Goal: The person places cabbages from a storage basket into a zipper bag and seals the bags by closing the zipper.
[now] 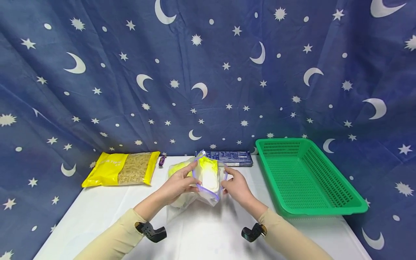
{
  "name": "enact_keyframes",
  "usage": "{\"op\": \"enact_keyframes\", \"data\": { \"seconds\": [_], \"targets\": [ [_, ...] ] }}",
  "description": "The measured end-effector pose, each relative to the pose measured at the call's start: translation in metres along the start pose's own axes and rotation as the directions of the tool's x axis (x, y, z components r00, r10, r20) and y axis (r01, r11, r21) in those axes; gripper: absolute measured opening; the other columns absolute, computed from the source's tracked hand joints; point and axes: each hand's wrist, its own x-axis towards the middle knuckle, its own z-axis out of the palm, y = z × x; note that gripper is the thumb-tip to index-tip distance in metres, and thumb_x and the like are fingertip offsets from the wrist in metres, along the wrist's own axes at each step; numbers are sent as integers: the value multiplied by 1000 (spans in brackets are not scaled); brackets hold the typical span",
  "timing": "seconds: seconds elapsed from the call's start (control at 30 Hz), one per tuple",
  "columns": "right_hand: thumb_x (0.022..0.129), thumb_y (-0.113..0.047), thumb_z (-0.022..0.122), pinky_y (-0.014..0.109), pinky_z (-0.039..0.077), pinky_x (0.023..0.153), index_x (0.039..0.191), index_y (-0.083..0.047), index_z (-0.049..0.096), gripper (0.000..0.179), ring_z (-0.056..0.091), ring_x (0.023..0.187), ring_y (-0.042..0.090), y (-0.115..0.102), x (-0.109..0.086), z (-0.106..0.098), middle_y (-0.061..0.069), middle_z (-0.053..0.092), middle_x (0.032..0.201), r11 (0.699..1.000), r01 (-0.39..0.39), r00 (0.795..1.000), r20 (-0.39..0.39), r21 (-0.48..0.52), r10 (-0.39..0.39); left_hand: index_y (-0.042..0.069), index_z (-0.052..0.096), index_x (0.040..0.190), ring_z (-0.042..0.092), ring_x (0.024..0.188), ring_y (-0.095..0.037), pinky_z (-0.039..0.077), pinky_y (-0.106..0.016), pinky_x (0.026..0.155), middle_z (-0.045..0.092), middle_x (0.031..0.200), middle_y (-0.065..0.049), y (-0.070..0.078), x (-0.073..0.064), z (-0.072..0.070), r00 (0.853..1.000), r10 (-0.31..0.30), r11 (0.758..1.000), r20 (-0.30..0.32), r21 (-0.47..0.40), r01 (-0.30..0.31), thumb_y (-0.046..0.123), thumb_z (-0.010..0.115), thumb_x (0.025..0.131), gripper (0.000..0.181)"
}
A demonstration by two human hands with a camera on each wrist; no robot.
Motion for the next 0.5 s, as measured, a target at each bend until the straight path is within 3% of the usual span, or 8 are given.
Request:
{"op": "enact_keyframes", "data": {
  "seconds": [0.1,0.33,0.5],
  "targets": [
    [81,6,59,40,59,61,149,8,46,69,62,57,19,-6,3,-3,26,57,140,999,19,1000,7,-29,-19,6,20,163,68,80,-16,61,-31,80,11,169,-16,5,-3,-4,1000,0,1000,9,5,0,0,61,90,85],
    [84,6,55,29,57,60,148,9,45,66,63,58,19,-23,6,-8,28,63,122,999,23,999,41,-25,-22,5,20,163,68,79,-16,61,-32,82,10,170,-12,14,-7,-12,1000,16,1000,11,18,-16,0,59,90,83],
    [85,4,56,30,57,63,150,8,44,66,63,62,20,-33,6,-9,27,60,129,1000,-4,998,60,-23,5,4,21,163,67,79,-16,61,-32,82,10,170,-13,19,-9,-15,1000,19,999,-6,33,-19,1,60,90,83]
  ]
}}
